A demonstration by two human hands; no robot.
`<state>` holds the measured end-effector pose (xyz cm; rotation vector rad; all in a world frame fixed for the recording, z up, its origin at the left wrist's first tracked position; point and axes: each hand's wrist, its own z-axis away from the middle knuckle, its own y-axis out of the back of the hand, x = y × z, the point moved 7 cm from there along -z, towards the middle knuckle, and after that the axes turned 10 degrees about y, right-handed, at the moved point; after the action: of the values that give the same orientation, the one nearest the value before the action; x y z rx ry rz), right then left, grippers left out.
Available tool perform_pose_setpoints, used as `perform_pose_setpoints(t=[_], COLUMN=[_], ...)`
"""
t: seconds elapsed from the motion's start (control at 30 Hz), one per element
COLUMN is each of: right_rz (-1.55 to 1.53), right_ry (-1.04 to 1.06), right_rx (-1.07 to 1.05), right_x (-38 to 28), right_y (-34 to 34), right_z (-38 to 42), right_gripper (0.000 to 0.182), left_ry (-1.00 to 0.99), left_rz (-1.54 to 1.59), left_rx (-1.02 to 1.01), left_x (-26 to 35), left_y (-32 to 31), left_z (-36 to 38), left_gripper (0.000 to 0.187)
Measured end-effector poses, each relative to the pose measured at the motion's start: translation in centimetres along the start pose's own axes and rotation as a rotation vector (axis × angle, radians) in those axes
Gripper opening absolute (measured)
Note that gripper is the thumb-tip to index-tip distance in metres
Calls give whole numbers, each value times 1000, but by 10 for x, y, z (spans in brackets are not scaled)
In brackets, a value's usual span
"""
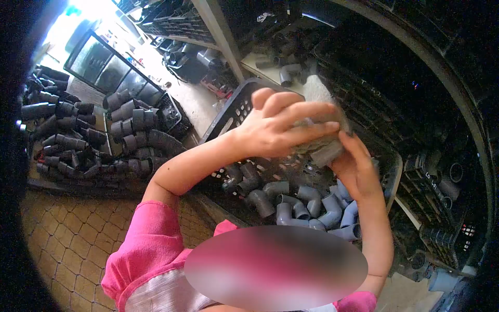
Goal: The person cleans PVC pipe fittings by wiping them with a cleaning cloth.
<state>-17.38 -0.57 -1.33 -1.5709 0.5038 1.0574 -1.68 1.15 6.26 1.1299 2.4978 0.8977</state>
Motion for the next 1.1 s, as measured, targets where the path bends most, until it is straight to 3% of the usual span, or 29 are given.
perform_pose_setpoints(t=[0.07, 0.2, 0.23, 0.37, 0.47, 0.63, 0.77, 0.97, 1.1], right_rz=[-39, 14, 8, 82, 171, 105, -3, -61, -30], right_ry=[12, 60, 56, 90, 161, 73, 70, 116, 186], right_rx=[18, 36, 45, 118, 106, 157, 206, 172, 190], right_x=[-5, -6, -5, -5, -10, -2, -3, -12, -13], right_y=[-5, -7, -5, 10, 14, 6, 12, 16, 8], right_z=[-1, -2, -4, -7, -10, -7, -8, -11, -11], right_gripper=[46, 44, 44, 42, 39, 36, 39, 40, 39], left_ry=[44, 96, 65, 19, -97, 21, 17, -9, 136], left_rz=[-20, 51, 42, 403, 354, 321, 306, 426, 536], left_rx=[70, -1, -54, -203, -289, -162, -214, -221, -232], left_x=[-2, -2, -1, 12, 26, 6, 8, 4, -1], left_y=[8, -2, -5, -21, -26, -25, -27, -29, -32], left_z=[-3, -1, 1, 4, 10, 1, 4, 7, 6], left_gripper=[63, 64, 76, 69, 69, 71, 74, 64, 60])
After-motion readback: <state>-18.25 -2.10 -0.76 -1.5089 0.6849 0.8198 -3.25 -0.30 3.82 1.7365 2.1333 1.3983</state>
